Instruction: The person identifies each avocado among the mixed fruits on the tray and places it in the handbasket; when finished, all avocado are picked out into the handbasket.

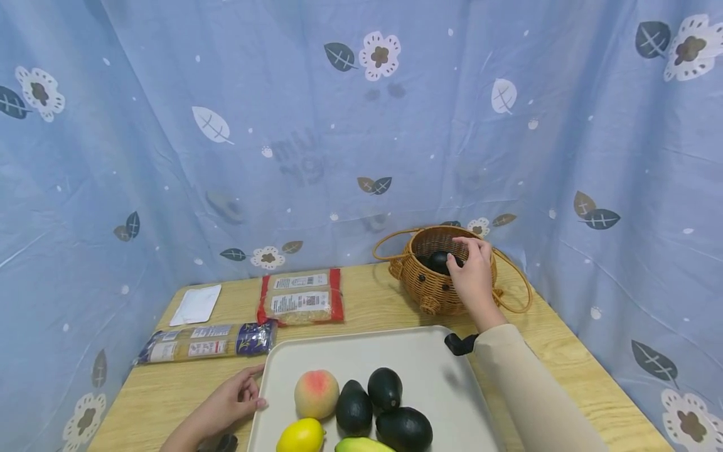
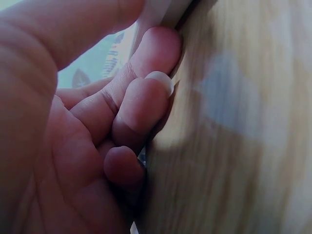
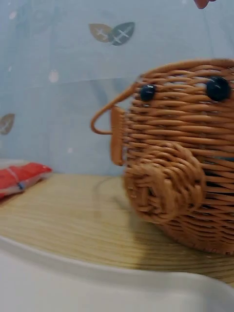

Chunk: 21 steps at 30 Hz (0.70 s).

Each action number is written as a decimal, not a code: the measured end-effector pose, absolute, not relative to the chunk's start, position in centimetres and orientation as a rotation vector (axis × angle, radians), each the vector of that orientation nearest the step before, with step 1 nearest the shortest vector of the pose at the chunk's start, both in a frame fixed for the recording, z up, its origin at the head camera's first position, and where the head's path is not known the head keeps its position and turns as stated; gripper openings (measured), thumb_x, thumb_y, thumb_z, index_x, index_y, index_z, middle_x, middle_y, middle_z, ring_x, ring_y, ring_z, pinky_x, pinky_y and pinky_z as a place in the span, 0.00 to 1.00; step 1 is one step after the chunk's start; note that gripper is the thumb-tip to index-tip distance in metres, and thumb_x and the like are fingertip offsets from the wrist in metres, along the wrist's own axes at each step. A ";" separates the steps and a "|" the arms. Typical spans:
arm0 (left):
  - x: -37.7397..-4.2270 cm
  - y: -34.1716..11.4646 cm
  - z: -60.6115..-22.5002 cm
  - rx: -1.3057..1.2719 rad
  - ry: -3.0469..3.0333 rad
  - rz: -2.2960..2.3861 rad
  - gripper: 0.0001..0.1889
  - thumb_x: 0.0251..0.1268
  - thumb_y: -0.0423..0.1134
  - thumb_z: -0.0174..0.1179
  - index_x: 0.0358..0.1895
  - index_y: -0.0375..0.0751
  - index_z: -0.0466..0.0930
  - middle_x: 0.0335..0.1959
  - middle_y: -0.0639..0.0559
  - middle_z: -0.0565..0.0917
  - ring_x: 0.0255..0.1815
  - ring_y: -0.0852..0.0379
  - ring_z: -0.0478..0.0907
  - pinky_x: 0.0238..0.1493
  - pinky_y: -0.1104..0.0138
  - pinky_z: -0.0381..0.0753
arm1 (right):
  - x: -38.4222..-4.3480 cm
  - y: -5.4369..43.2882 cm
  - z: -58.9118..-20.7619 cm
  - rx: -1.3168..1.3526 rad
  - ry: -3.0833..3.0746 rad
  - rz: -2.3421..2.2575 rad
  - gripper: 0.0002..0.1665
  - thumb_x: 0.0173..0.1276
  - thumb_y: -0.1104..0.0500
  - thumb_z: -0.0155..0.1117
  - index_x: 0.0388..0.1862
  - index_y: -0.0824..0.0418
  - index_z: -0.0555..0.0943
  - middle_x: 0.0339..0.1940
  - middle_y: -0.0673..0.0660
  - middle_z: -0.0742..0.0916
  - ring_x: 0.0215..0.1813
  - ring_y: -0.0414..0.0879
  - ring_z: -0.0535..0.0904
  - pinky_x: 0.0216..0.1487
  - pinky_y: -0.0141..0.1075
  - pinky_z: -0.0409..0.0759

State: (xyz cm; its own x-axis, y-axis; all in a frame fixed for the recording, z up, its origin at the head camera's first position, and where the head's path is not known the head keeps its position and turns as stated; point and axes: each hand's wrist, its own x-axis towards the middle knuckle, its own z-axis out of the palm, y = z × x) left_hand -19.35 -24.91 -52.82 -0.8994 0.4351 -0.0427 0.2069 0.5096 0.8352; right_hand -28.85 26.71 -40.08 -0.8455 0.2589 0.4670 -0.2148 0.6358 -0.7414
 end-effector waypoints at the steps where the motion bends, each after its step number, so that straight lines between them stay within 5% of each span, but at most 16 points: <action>1: -19.3 -24.9 -52.9 0.538 2.507 1.339 0.40 0.67 0.39 0.73 0.73 0.20 0.63 0.32 0.51 0.78 0.29 0.63 0.71 0.31 0.70 0.72 | -28.7 26.6 -40.1 -0.013 -2.307 1.144 0.23 0.78 0.67 0.61 0.69 0.68 0.74 0.68 0.72 0.66 0.66 0.67 0.68 0.61 0.60 0.75; 13: -19.3 -24.6 -52.3 0.546 2.499 1.366 0.40 0.67 0.37 0.73 0.74 0.19 0.62 0.32 0.51 0.78 0.29 0.63 0.71 0.31 0.70 0.72 | -24.2 21.7 -41.3 0.347 -2.495 1.212 0.18 0.76 0.69 0.65 0.62 0.67 0.80 0.58 0.67 0.75 0.60 0.62 0.75 0.53 0.51 0.83; 21: -19.2 -24.7 -52.4 0.530 2.501 1.348 0.41 0.68 0.38 0.73 0.74 0.19 0.62 0.32 0.53 0.78 0.29 0.63 0.71 0.31 0.70 0.72 | -20.3 19.1 -44.0 0.666 -2.807 1.219 0.24 0.75 0.55 0.70 0.66 0.60 0.80 0.58 0.60 0.80 0.62 0.64 0.78 0.52 0.55 0.82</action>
State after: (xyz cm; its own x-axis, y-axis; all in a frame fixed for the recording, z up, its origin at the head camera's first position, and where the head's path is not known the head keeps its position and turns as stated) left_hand -19.19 -24.72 -52.36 -0.9025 0.4282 -0.0465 0.1966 0.5056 0.8401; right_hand -20.26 19.14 -44.02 -0.9096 -0.3774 0.1738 -0.3846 0.6065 -0.6958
